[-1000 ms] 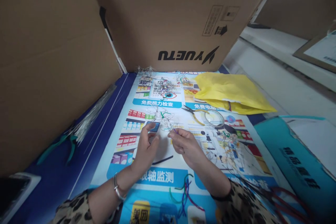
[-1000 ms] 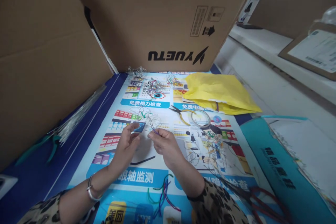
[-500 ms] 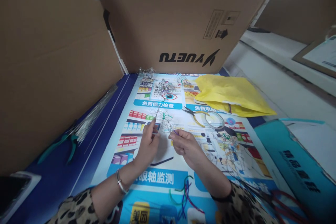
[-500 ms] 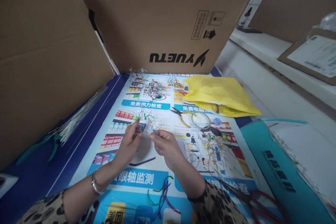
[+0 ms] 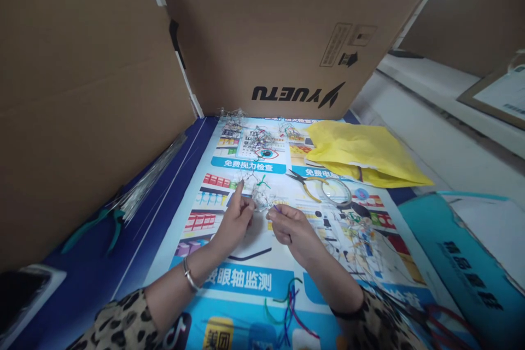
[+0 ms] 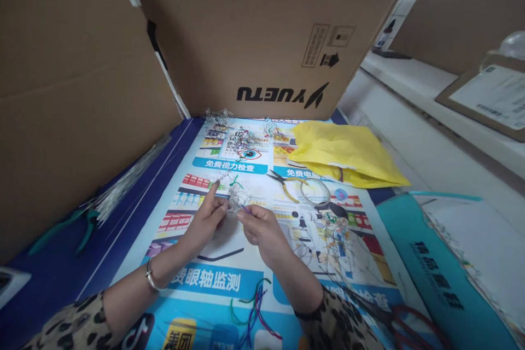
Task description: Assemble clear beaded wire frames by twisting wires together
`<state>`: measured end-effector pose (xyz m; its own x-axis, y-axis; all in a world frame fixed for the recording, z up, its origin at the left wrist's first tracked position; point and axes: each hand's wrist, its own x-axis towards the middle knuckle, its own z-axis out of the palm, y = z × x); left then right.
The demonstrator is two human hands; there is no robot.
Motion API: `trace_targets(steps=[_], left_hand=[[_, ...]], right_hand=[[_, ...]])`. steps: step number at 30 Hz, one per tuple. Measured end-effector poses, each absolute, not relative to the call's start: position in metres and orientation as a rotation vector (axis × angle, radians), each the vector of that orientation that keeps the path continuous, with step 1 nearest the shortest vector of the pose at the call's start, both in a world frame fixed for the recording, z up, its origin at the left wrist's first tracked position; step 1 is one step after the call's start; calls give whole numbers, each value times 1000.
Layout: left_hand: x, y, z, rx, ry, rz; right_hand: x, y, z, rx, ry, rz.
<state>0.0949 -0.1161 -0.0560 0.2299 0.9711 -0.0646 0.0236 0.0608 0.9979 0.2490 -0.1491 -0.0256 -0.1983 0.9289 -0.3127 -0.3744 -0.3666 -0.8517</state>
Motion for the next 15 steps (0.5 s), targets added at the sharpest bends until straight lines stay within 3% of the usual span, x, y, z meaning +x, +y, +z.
trace_targets(steps=[15], left_hand=[[99, -108, -40, 884, 1095, 931]], right_hand=[[254, -149, -27, -1059, -828, 1715]])
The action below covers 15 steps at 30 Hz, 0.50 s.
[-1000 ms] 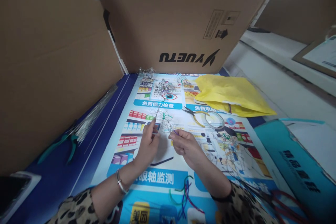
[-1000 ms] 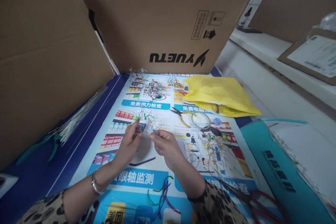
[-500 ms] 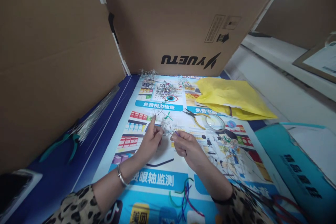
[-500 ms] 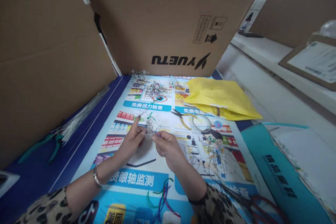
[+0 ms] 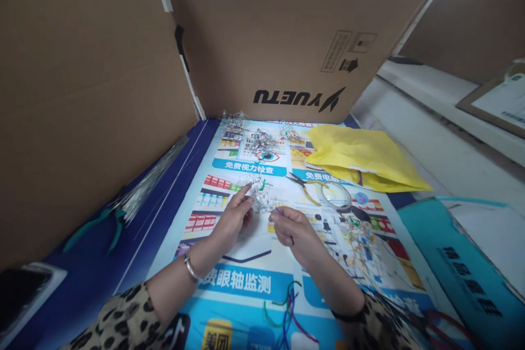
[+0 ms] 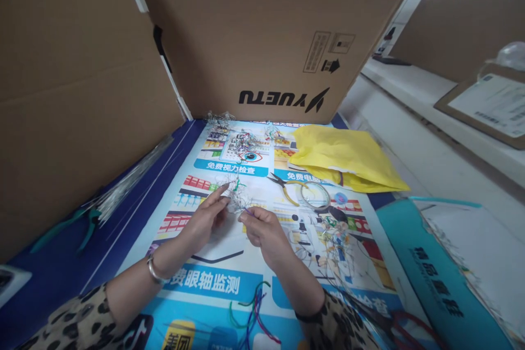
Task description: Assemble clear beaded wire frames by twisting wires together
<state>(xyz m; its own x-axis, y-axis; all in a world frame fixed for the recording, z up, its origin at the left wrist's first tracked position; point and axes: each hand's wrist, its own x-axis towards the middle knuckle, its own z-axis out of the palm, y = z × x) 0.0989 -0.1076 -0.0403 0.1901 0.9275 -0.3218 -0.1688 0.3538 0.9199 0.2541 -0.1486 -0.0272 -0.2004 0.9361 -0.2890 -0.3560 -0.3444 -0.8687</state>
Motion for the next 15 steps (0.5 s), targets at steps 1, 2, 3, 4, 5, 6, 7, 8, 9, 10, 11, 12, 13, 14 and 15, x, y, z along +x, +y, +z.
trace_targets(steps=[1, 2, 3, 4, 5, 6, 7, 8, 9, 10, 11, 12, 13, 14, 15], left_hand=[[99, -107, -40, 884, 1102, 922], [99, -106, -41, 884, 1106, 920], [99, -105, -41, 886, 1109, 918], [99, -105, -41, 889, 1113, 919], [99, -104, -41, 890, 1118, 922], [99, -104, -41, 891, 1122, 925], [99, -104, -40, 889, 1126, 931], [99, -105, -40, 886, 1127, 938], [99, -105, -40, 884, 1126, 948], [99, -105, -40, 881, 1125, 957], [98, -105, -41, 879, 1122, 964], [98, -105, -41, 879, 1119, 970], [98, -105, -41, 880, 1114, 977], [98, -105, -41, 881, 1112, 985], [97, -105, -41, 880, 1112, 995]], right_hand=[[255, -148, -27, -1062, -834, 1712], [255, -148, -27, -1064, -840, 1710], [255, -148, -27, -1066, -844, 1708], [256, -148, -27, -1067, -846, 1706], [256, -147, -28, -1067, -846, 1706], [256, -147, -28, -1069, -845, 1706], [256, -147, -28, -1072, -845, 1706], [256, -147, -28, -1074, -846, 1705], [256, -147, -28, -1079, -848, 1701], [256, -147, -28, -1085, -851, 1696], [256, -147, -28, -1091, -854, 1690], [256, -147, -28, -1098, -856, 1685], [256, -147, -28, -1105, -859, 1681], [256, -147, -29, -1111, -861, 1678], [256, -147, -29, -1116, -864, 1676]])
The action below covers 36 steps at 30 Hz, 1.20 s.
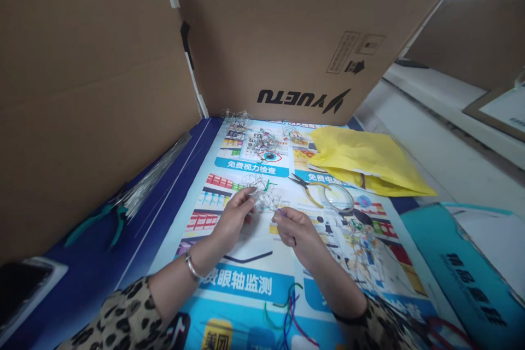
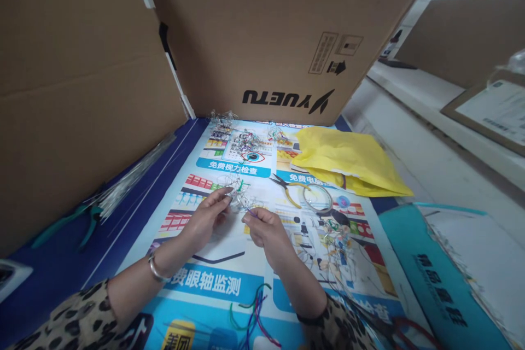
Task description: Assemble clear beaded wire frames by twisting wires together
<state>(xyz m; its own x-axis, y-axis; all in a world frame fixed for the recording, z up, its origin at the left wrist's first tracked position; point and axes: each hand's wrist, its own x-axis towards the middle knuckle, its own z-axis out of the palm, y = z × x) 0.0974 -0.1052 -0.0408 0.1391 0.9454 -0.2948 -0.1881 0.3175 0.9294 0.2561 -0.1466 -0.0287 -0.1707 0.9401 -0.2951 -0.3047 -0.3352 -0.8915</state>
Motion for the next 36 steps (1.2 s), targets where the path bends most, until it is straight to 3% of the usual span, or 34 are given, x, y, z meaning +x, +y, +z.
trace_targets(steps=[13, 21, 36], left_hand=[[91, -109, -40, 812, 1129, 1028], [82, -118, -41, 741, 1065, 984], [67, -120, -49, 1166, 1129, 878]], right_hand=[[256, -148, -36, -1224, -1017, 1565], [250, -153, -49, -1317, -1219, 1324], [249, -149, -54, -1353, -1421, 1159]])
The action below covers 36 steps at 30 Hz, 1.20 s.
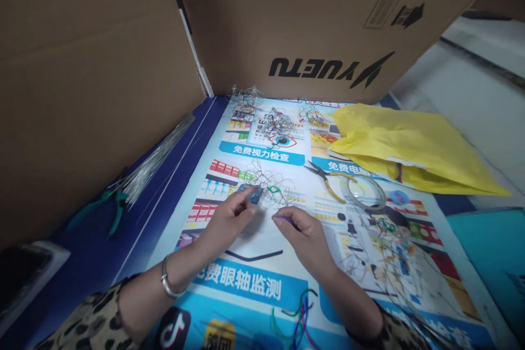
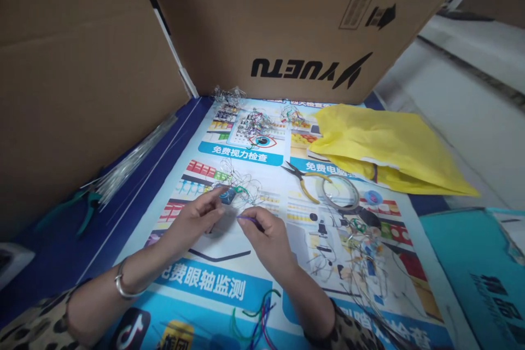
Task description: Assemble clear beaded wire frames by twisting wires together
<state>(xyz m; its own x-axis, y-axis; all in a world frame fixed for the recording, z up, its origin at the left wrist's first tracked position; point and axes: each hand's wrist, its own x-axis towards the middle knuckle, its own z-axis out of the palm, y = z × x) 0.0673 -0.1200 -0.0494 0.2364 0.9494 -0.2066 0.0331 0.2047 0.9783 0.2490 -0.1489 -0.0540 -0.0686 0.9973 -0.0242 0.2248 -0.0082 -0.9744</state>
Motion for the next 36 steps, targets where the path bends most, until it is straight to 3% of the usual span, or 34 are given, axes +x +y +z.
trace_targets(steps=[15, 36], left_hand=[[60, -121, -70, 1415, 1347, 1050], [57, -117, -58, 1690, 1520, 1238]], right_hand=[[251, -149, -58, -1380, -1528, 1125], [248, -150, -56, -1355, -1584, 1100]])
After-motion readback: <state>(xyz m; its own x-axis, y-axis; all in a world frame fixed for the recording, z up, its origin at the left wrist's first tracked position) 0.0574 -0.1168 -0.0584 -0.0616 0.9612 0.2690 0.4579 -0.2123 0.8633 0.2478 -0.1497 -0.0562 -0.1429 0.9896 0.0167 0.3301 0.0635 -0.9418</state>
